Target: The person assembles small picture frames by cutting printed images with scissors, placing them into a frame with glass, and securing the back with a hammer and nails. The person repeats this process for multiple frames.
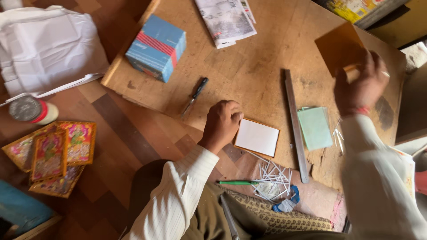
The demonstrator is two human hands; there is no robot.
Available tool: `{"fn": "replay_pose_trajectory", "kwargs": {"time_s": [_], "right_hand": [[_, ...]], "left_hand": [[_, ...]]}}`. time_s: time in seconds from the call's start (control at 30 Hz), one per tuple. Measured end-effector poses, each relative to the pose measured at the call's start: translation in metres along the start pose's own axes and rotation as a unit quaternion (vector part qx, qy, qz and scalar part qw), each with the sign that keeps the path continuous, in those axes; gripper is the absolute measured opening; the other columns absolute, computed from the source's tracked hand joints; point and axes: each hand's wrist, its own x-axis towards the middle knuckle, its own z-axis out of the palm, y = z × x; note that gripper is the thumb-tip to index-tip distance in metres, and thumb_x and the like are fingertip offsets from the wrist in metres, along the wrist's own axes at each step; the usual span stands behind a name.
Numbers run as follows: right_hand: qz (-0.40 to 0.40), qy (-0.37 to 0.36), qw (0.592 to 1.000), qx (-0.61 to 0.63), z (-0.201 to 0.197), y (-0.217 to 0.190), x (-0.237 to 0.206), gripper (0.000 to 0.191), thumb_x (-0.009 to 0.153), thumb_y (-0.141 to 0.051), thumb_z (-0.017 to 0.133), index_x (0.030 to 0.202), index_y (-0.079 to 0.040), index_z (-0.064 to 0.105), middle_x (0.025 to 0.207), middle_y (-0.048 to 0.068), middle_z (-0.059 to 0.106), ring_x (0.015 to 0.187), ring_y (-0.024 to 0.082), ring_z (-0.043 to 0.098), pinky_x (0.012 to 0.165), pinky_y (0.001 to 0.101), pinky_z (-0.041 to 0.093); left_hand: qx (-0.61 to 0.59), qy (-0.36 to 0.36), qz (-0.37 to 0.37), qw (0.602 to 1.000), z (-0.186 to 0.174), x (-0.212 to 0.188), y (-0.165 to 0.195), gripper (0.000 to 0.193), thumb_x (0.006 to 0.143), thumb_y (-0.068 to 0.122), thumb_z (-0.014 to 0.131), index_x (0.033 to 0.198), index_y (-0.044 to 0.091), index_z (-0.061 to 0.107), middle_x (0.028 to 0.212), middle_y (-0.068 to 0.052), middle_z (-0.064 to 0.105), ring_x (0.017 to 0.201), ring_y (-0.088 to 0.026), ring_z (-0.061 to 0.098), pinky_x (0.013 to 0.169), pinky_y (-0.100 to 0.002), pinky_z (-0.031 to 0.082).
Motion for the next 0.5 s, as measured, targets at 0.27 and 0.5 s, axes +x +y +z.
{"fn": "replay_pose_trajectory", "kwargs": {"time_s": [0.27,0.5], "right_hand": [[0.104,-0.265,0.858,0.428,-0.116,-0.092,-0.109,0.060,0.075,-0.018,0.083,0.132,-0.008,0.066,0.130,0.011,0.071,0.118,0.024,0.070,0.101,0.0320,0.056],[0.022,-0.272,0.893,0.358,-0.120,-0.112,-0.104,0.057,0.073,-0.017,0.085,0.128,-0.007,0.070,0.131,0.013,0.071,0.112,0.023,0.072,0.094,0.0353,0.058]], "left_hand": [[0.030,0.011,-0.032,0.999,-0.009,-0.007,-0.021,0.002,0.081,0.002,0.071,0.079,0.002,0.070,0.080,-0.016,0.073,0.079,-0.035,0.072,0.069,-0.043,0.056],[0.086,-0.027,0.001,0.996,0.011,-0.017,-0.035,0.008,0.073,-0.004,0.066,0.076,0.001,0.071,0.085,-0.020,0.073,0.084,-0.037,0.072,0.074,-0.044,0.058]]}}
